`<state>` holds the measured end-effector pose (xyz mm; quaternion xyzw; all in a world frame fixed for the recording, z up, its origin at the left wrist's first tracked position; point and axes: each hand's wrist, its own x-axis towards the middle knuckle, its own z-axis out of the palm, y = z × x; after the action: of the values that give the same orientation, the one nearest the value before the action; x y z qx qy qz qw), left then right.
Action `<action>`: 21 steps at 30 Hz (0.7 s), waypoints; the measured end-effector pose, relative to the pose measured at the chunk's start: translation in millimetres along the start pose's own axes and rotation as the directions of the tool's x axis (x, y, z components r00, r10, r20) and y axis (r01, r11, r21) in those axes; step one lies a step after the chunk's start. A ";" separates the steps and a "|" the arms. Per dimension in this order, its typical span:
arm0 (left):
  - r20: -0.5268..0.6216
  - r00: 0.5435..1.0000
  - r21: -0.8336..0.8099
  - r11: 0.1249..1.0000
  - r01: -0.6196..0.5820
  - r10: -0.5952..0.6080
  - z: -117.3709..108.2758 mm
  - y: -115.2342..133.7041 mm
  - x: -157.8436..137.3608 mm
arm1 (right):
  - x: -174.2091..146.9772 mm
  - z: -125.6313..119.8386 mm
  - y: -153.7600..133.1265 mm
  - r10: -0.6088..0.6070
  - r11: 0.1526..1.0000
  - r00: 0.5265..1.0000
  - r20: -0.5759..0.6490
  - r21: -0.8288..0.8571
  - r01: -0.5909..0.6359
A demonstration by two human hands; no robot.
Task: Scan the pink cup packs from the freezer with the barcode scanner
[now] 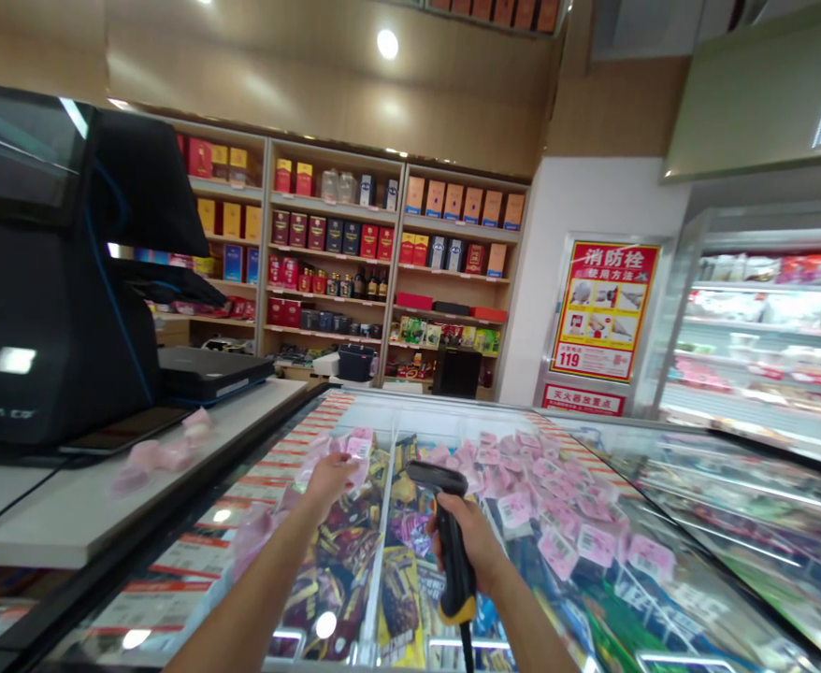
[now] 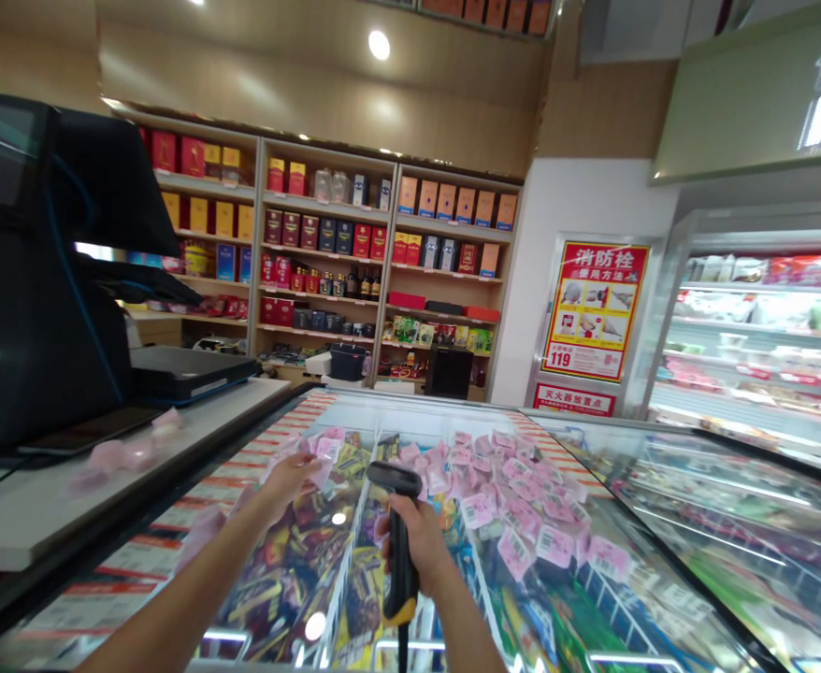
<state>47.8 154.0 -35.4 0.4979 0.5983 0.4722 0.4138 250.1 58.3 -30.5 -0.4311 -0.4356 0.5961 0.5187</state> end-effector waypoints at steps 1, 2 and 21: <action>0.022 1.000 -0.088 0.996 0.024 -0.022 2.8 1.8 -0.3 | -1.4 2.2 1.4 0.003 1.000 1.000 0.025 -0.008 -0.003; 0.044 0.998 -0.172 0.984 0.043 -0.036 5.3 3.4 -0.6 | -2.5 4.1 2.9 0.006 1.000 0.999 0.049 -0.010 -0.006; 0.064 0.995 -0.481 0.871 0.099 -0.077 23.5 -3.7 4.4 | 3.5 -10.4 -2.3 -0.029 0.996 1.000 0.002 0.083 0.029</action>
<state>69.0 161.8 -44.1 0.3611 0.4745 0.5764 0.5588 260.4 62.7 -31.0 -0.4018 -0.4175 0.6068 0.5441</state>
